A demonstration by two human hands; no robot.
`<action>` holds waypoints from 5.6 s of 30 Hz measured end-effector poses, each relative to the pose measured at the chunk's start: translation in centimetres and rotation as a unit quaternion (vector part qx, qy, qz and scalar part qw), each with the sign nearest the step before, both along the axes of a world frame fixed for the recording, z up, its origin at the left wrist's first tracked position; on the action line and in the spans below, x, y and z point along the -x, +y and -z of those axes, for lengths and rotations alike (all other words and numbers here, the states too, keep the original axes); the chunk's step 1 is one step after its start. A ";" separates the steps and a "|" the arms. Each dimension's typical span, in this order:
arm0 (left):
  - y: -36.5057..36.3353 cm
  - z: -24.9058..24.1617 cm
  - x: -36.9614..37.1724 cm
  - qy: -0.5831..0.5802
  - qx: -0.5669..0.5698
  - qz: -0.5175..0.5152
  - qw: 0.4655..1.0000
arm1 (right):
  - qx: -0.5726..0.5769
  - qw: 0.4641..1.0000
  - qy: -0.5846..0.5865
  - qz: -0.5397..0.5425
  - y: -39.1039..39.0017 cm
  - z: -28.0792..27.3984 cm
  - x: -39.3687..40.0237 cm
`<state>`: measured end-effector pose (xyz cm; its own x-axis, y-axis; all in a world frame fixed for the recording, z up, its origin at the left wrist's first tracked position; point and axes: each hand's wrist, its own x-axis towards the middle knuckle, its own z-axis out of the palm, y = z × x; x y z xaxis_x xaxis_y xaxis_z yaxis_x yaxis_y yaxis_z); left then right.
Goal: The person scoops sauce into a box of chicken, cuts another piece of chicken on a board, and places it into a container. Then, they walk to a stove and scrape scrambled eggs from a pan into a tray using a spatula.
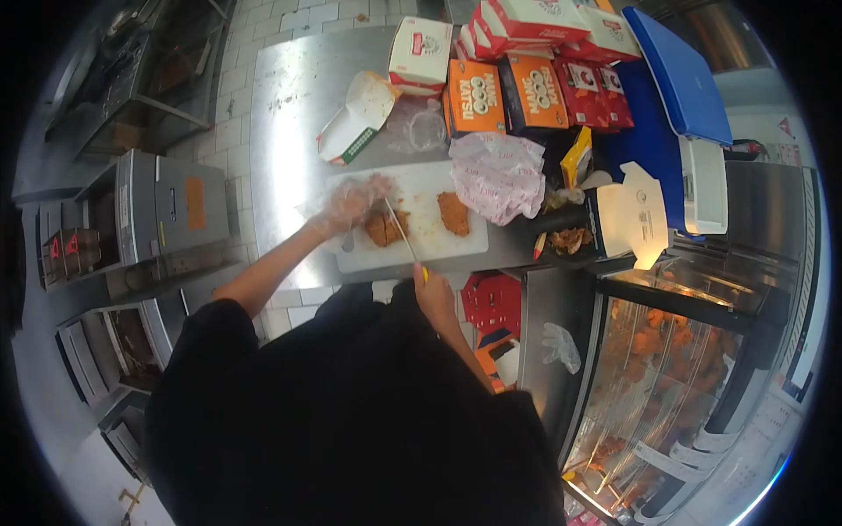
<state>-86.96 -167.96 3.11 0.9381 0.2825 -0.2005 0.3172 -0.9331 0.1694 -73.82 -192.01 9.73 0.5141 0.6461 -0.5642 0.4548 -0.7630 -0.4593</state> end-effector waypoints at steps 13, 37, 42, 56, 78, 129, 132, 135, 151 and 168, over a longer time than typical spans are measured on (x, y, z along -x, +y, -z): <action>0.8 -3.2 4.4 -0.024 0.002 -0.020 1.000 | -0.027 0.995 0.096 -0.019 0.5 -3.1 1.7; -1.6 -3.0 6.1 0.038 0.017 -0.094 0.995 | -0.005 0.998 0.026 -0.059 -0.2 1.5 3.6; -5.0 -3.2 5.3 -0.251 0.142 -0.310 0.906 | -0.113 0.986 0.108 -0.058 -1.6 1.8 1.9; -12.7 -1.3 -7.3 -0.209 0.057 -0.504 0.836 | -0.099 0.981 0.142 0.091 -7.0 -0.4 -5.3; -4.4 -2.3 3.1 -0.053 -0.008 -0.152 0.987 | 0.007 0.985 0.068 -0.157 1.6 -1.9 -4.9; -4.7 -2.2 -13.9 -0.188 0.288 -0.121 0.931 | -0.177 0.959 0.113 0.192 -13.8 0.1 -2.9; -5.3 -0.9 -15.6 -0.227 0.375 -0.188 0.879 | -0.164 0.964 0.109 0.180 -13.6 0.3 -2.8; -5.0 -1.6 -14.5 -0.168 0.389 -0.221 0.879 | -0.165 0.968 0.092 0.166 -13.0 -0.1 -2.9; -4.6 -5.7 -7.1 -0.212 0.071 -0.181 0.958 | -0.103 0.990 0.032 0.095 -5.0 -0.5 -3.4; -0.4 -3.9 -9.1 -0.135 0.107 0.102 0.980 | -0.090 0.992 0.031 0.082 -3.4 -2.8 -5.0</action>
<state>-77.86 -168.36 6.99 0.9976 0.0625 0.0289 0.0446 -0.9061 0.4207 -68.82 -195.41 12.52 0.5884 0.6493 -0.4819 0.2976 -0.7280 -0.6176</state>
